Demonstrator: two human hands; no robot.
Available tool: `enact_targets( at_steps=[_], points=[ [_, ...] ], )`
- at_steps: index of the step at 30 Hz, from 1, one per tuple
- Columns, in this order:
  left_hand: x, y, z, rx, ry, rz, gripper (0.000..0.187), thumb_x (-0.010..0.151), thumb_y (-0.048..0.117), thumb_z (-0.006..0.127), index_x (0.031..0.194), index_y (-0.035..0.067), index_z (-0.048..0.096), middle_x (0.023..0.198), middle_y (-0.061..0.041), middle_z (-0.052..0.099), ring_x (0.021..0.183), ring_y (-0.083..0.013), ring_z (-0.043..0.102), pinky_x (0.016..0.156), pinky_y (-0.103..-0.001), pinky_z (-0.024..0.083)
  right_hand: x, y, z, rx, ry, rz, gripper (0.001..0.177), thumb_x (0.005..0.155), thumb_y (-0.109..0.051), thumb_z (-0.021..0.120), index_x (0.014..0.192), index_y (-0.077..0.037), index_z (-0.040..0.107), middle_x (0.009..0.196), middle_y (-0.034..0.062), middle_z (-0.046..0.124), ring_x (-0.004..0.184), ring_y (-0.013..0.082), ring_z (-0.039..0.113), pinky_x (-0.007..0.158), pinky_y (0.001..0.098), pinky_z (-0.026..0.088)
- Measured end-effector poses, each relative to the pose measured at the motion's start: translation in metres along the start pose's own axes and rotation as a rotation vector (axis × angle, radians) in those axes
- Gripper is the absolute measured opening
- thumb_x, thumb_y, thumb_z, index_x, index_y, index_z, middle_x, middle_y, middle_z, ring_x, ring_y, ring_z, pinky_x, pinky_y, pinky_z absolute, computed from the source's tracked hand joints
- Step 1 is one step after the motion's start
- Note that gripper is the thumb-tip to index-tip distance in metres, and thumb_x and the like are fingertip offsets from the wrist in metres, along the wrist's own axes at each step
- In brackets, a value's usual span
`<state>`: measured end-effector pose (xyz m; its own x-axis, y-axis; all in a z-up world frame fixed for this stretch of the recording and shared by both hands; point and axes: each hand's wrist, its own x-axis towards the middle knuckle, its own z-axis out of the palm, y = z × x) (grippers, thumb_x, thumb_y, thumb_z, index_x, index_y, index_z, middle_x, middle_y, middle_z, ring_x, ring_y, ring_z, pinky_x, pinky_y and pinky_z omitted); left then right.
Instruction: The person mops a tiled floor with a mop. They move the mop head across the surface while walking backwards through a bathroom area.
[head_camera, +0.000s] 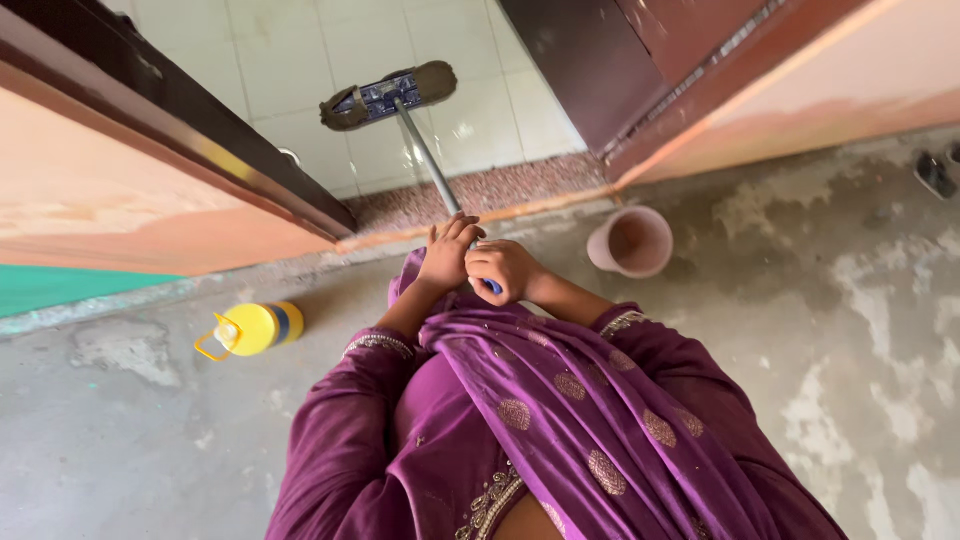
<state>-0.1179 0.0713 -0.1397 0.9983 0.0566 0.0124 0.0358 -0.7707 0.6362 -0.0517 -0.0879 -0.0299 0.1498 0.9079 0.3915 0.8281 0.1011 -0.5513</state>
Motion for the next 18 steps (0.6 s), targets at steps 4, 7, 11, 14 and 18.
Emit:
enact_targets(
  at_steps=[4,7,11,14,18],
  points=[
    [-0.025,0.055,0.002,0.051,-0.012,0.191,0.035,0.082,0.027,0.069,0.116,0.017,0.066,0.132,-0.007,0.064,0.142,-0.0279,0.048,0.115,-0.073,0.024,-0.043,-0.058,-0.029,0.007,0.049,0.056,0.007,0.080,-0.010,0.066,0.078,-0.006,0.060,0.083,0.0081,0.065,0.076,0.0305,0.063,0.069,0.0428,0.053],
    [-0.028,0.088,-0.012,0.035,-0.179,0.279,0.030,0.083,0.029,0.071,0.109,0.016,0.069,0.116,-0.005,0.069,0.125,-0.0239,0.064,0.119,-0.070,0.025,-0.061,-0.086,-0.050,-0.002,0.076,0.068,0.012,0.083,-0.013,0.068,0.078,-0.005,0.061,0.084,0.0092,0.066,0.079,0.0306,0.066,0.072,0.0436,0.055],
    [-0.019,0.107,-0.015,-0.203,-0.012,0.616,0.034,0.075,0.024,0.071,0.106,0.010,0.070,0.109,-0.006,0.072,0.109,-0.0259,0.069,0.114,-0.060,0.035,-0.069,-0.083,-0.058,-0.015,0.166,-0.062,0.019,0.088,-0.016,0.073,0.076,-0.005,0.062,0.081,0.0078,0.067,0.077,0.0281,0.069,0.077,0.0431,0.060],
    [-0.001,0.098,-0.009,-0.352,0.072,0.742,0.030,0.069,0.022,0.073,0.094,0.008,0.068,0.098,-0.009,0.072,0.096,-0.0294,0.070,0.099,-0.049,0.049,-0.064,-0.058,-0.049,0.074,0.212,-0.151,0.024,0.090,-0.018,0.075,0.074,-0.006,0.062,0.076,0.0062,0.067,0.074,0.0250,0.070,0.078,0.0426,0.062],
    [0.039,0.067,0.002,-0.483,0.126,0.783,0.023,0.065,0.021,0.075,0.078,0.007,0.063,0.082,-0.009,0.067,0.079,-0.0317,0.068,0.076,-0.043,0.056,-0.047,-0.020,-0.041,0.122,0.239,-0.236,0.027,0.095,-0.019,0.072,0.073,-0.007,0.061,0.080,0.0061,0.071,0.076,0.0220,0.071,0.080,0.0421,0.062]
  ],
)
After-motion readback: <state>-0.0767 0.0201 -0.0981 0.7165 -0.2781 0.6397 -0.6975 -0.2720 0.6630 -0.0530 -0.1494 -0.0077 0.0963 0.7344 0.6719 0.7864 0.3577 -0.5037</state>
